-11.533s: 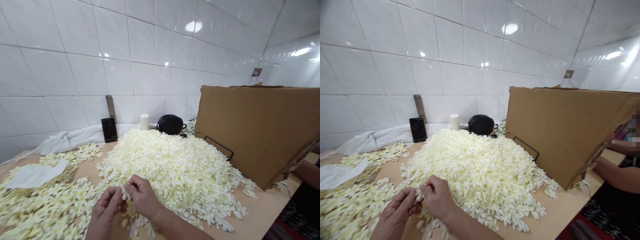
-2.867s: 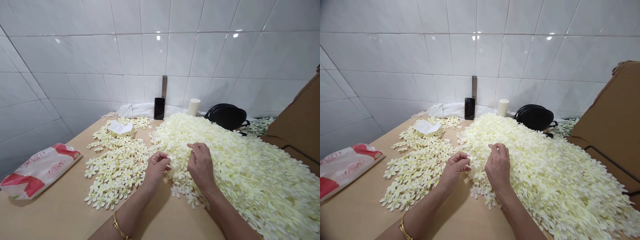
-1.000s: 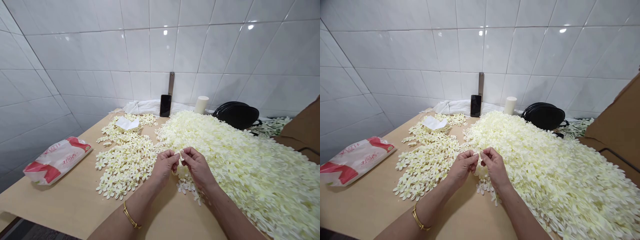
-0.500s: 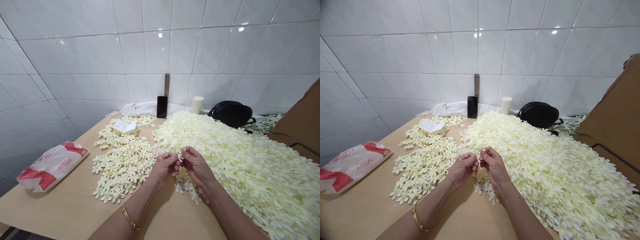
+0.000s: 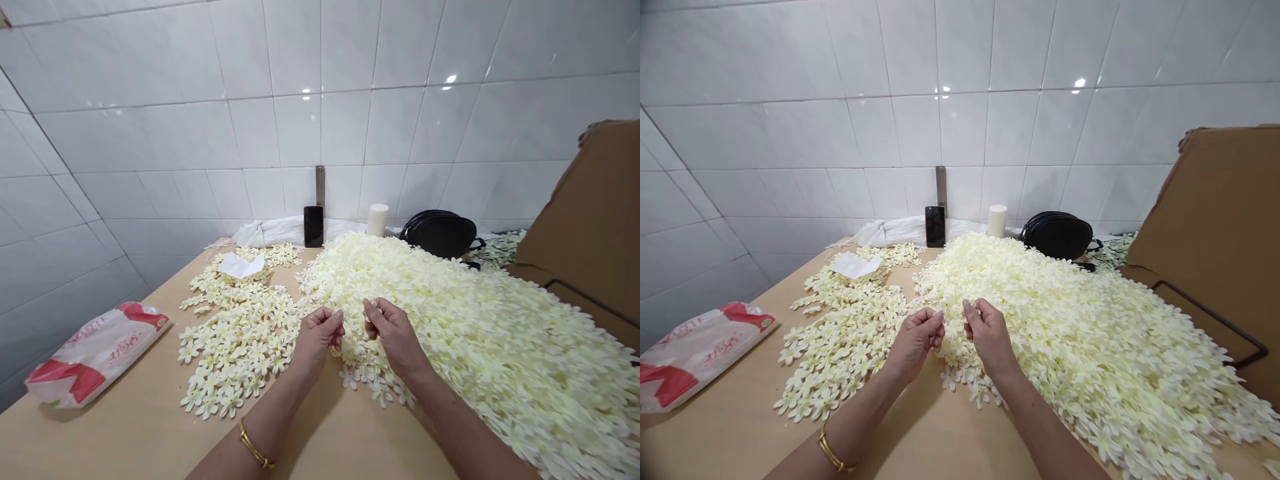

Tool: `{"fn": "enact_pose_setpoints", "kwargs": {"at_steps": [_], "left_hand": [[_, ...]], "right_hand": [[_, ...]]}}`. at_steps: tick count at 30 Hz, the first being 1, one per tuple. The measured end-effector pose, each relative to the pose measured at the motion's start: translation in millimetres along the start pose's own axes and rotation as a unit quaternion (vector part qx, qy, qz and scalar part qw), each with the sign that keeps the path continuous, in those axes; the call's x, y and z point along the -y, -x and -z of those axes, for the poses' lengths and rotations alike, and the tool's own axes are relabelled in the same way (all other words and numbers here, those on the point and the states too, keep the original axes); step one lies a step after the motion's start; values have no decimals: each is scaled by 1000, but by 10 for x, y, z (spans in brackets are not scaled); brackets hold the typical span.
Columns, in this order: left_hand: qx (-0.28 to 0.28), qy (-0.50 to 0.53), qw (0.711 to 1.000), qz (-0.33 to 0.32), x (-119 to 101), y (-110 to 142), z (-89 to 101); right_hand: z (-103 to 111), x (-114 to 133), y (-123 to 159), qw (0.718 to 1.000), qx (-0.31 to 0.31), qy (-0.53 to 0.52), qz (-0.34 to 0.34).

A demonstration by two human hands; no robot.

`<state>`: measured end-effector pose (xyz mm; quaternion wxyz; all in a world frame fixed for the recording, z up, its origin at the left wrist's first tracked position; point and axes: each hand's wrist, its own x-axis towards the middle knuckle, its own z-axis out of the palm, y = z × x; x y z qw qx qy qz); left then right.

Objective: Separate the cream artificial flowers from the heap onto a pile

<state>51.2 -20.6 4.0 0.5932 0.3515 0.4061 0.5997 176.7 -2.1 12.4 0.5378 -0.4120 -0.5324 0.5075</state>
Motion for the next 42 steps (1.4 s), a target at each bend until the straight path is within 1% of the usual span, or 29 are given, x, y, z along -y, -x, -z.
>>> {"fn": "enact_pose_setpoints", "kwargs": {"at_steps": [3,7,9,12,13,15,19,22,26,30,33,36,38,39,42], "left_hand": [[25,-39,998,-36,-13,49,-68],[52,-86,993,-66,-27,141,-166],[57,-109,989,-78,-25,198,-216],[62,-134,986,-82,2,264,-279],[68,-137,985,-77,17,275,-294],[90,-119,987,-53,45,272,-313],[117,-17,992,30,46,192,-331],[118,32,991,55,-18,106,-362],[100,40,993,49,-102,-15,-428],[74,28,997,25,-91,-148,-467],[59,17,998,10,-36,-235,-457],[35,-37,999,-12,12,-296,-413],[10,-99,995,-27,32,-326,-370],[-5,-126,991,-34,39,-339,-346],[-45,-147,986,-59,57,-371,-275]], "right_hand": [[59,27,111,1000,-15,-1,-13],[105,53,292,993,-20,-79,-89],[117,60,377,984,-12,-133,-118],[129,47,456,973,19,-192,-125],[132,36,464,973,23,-196,-122],[138,11,451,977,12,-183,-112],[165,11,340,981,-27,-170,-85],[198,80,224,983,-47,-165,-58],[228,184,49,988,-56,-141,-25],[242,208,-141,993,-51,-110,-6],[243,183,-263,994,-36,-99,-2],[236,156,-340,997,-2,-76,-9],[230,141,-366,999,16,-33,-5],[229,134,-373,1000,17,-1,7],[234,119,-381,994,-5,90,56]]}}
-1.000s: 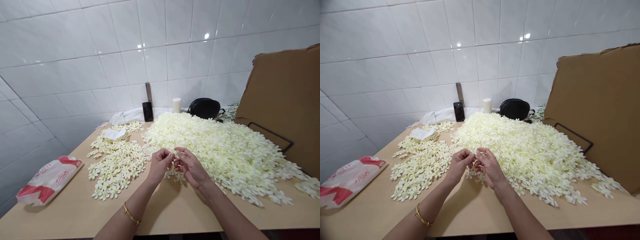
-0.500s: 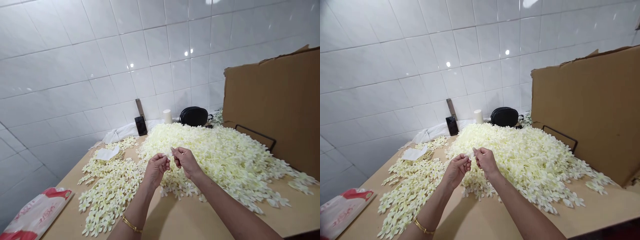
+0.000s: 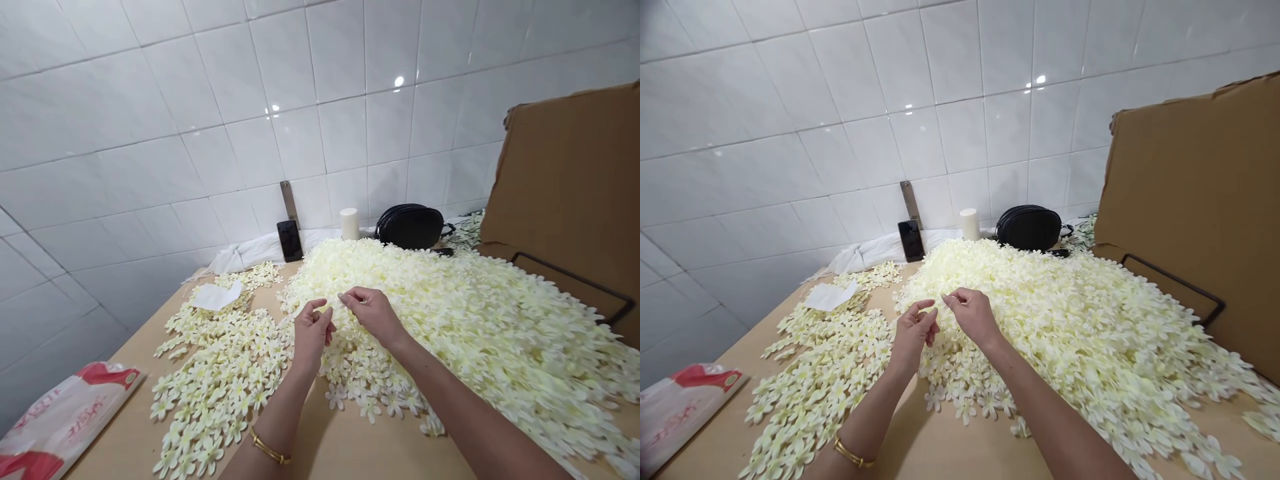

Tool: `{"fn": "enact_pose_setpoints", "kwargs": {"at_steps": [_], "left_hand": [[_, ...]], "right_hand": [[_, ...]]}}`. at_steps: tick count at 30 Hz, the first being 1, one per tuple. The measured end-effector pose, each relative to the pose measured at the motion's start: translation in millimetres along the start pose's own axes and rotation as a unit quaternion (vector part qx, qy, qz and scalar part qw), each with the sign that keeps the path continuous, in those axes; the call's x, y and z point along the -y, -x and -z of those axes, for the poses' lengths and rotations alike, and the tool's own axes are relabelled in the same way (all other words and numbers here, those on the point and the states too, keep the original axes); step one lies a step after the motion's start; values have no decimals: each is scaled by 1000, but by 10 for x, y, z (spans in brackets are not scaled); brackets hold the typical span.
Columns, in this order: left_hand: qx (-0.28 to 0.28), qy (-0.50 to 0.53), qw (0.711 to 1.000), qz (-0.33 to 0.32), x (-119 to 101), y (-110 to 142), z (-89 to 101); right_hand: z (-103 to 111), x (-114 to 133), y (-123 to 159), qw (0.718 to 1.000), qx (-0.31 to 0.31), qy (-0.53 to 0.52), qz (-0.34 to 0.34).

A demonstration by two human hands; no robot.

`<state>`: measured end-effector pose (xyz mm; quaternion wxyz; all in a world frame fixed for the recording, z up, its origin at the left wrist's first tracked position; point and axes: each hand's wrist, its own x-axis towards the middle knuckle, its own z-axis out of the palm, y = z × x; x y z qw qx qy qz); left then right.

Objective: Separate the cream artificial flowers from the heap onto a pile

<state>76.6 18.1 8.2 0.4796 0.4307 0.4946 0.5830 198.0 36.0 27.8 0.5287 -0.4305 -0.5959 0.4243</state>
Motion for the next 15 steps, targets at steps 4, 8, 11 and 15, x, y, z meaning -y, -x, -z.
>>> {"fn": "enact_pose_setpoints", "kwargs": {"at_steps": [4,8,11,15], "left_hand": [[-29,28,999,-13,36,-4,38],[-37,-1,997,-64,22,74,1],[-37,-40,990,-127,-3,156,-45],[-32,-55,982,-179,-28,217,-76]], "right_hand": [[11,15,1,998,-36,-40,-34],[5,75,21,975,-27,-193,-103],[-19,98,52,954,32,-269,-128],[-69,51,91,958,63,-250,-128]]}}
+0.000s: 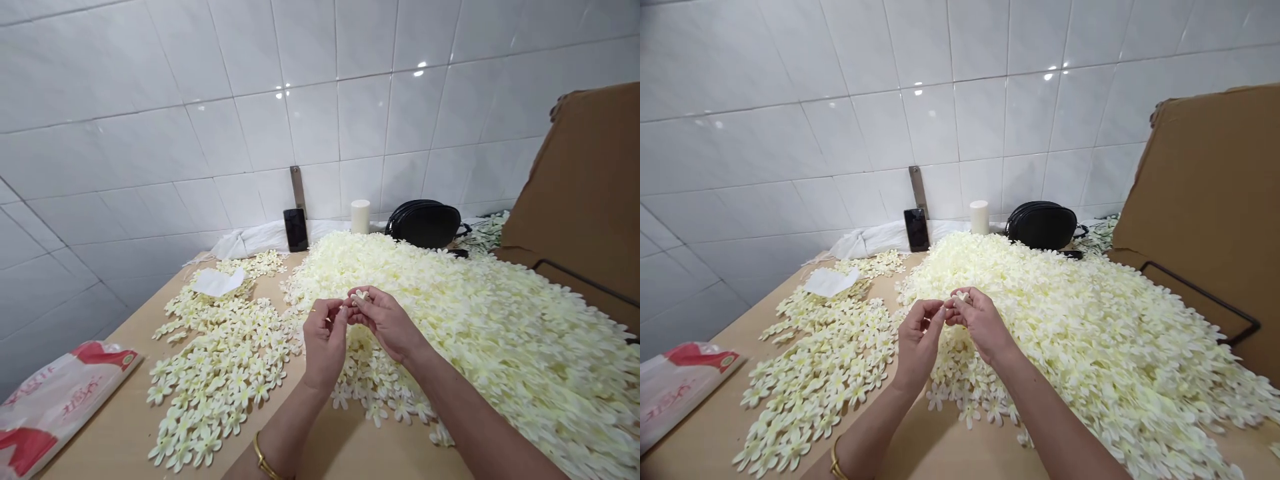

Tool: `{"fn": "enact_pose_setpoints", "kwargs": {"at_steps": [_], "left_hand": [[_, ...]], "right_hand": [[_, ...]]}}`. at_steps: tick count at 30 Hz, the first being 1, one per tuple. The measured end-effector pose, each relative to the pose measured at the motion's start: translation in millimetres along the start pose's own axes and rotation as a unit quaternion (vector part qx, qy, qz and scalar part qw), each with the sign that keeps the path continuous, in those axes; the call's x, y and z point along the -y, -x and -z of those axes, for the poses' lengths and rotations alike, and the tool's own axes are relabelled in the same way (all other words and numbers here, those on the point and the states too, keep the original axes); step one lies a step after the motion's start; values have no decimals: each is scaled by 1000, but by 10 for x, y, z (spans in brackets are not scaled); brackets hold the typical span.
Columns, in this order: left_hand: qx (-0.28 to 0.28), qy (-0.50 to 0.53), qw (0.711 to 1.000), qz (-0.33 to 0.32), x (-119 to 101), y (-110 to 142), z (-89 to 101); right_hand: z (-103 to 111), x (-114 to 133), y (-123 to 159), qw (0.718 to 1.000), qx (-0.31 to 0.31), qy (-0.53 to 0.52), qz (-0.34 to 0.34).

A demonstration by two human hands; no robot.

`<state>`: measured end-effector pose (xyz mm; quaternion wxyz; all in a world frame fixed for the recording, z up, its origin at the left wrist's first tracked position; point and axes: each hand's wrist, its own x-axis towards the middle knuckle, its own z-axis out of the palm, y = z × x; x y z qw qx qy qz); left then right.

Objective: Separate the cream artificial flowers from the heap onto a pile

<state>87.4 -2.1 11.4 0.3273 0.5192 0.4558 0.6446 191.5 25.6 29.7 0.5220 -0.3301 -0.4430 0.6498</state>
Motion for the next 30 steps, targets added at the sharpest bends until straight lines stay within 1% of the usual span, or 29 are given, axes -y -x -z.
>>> {"fn": "enact_pose_setpoints", "kwargs": {"at_steps": [2,4,7,10,13,16,18,20,22,25,28,30], "left_hand": [[-8,-9,1000,9,-9,-2,3],[-12,3,999,40,-14,-14,12],[7,58,992,111,-9,-35,23],[29,109,978,176,15,-50,28],[31,150,966,207,38,-57,29],[30,171,962,212,32,-55,29],[42,176,961,208,11,-46,27],[60,174,962,201,-10,-32,22],[75,164,966,187,-24,-17,13],[83,141,973,165,-29,4,-5],[78,115,980,145,-32,26,-26],[68,98,986,118,-37,39,-39]], "right_hand": [[-1,-43,4,999,-6,31,15],[5,-69,12,996,-8,81,35],[21,-76,26,985,-9,157,69],[36,-80,31,980,7,182,75],[38,-110,31,971,9,224,77],[27,-155,28,956,-9,276,95],[20,-184,20,952,-16,289,98],[18,-207,6,953,-21,288,96],[22,-226,-11,954,-40,282,94],[32,-255,-26,957,-69,269,85],[31,-270,-15,965,-59,246,68],[22,-262,1,967,-43,243,58]]}}
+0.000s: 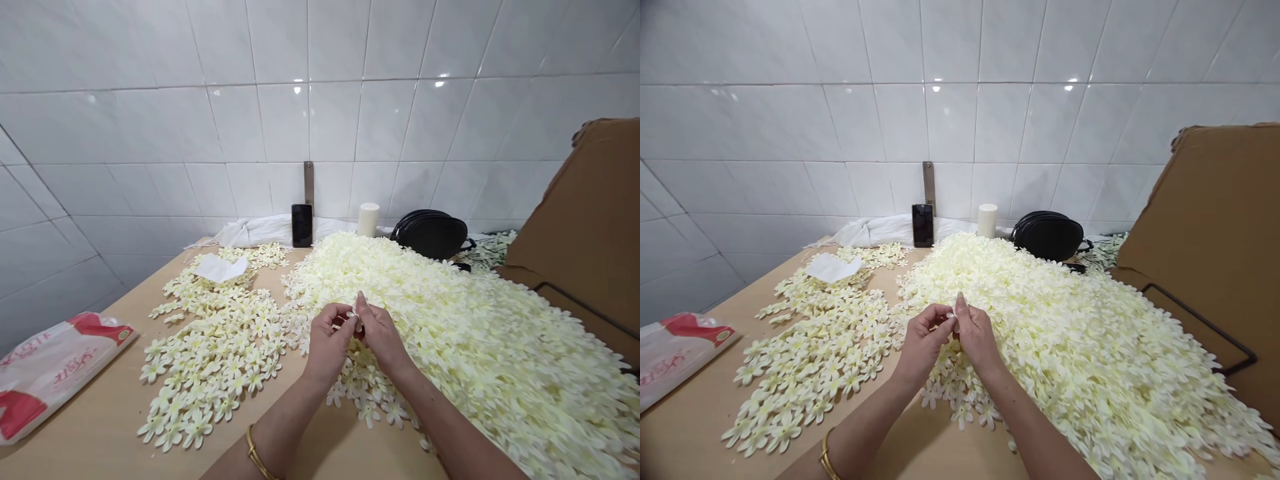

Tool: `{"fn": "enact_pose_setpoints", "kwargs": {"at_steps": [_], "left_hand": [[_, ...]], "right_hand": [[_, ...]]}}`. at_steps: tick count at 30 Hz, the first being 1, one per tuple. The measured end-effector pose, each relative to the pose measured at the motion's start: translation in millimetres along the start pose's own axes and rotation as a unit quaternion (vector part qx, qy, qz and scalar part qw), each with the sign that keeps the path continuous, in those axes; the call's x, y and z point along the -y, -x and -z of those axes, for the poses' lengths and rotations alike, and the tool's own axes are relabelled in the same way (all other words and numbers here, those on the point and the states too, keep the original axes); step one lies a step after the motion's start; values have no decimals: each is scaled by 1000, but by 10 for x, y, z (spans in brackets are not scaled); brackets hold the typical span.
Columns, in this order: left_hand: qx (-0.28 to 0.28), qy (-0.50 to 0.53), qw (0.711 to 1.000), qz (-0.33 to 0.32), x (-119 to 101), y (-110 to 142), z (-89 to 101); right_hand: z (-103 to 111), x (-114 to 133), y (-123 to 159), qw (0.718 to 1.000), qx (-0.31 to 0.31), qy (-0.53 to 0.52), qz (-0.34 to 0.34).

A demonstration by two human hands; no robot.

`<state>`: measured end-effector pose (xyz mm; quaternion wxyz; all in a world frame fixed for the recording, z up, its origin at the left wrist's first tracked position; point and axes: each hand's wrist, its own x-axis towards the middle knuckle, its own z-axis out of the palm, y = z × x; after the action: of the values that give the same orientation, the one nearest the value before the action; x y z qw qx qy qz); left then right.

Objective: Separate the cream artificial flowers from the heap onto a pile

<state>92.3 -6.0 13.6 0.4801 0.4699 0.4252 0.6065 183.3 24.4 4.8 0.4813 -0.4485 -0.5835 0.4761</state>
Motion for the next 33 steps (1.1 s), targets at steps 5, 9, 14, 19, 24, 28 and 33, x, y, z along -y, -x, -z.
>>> {"fn": "enact_pose_setpoints", "kwargs": {"at_steps": [5,9,14,19,24,28,33], "left_hand": [[-41,-74,993,-86,32,4,2],[-58,-73,992,-90,73,-21,62],[-88,14,996,16,64,-95,118],[-83,87,992,49,35,-98,86],[-61,100,990,73,10,-117,99],[-42,85,993,67,-19,-105,130],[-56,63,996,28,-19,-119,112]], "right_hand": [[-1,64,29,985,-43,146,80],[24,118,40,946,-96,273,148],[127,178,37,867,-137,462,125],[180,147,49,806,-156,542,178],[159,125,13,872,-149,363,292],[122,165,34,938,7,256,234],[115,197,18,972,57,170,149]]}}
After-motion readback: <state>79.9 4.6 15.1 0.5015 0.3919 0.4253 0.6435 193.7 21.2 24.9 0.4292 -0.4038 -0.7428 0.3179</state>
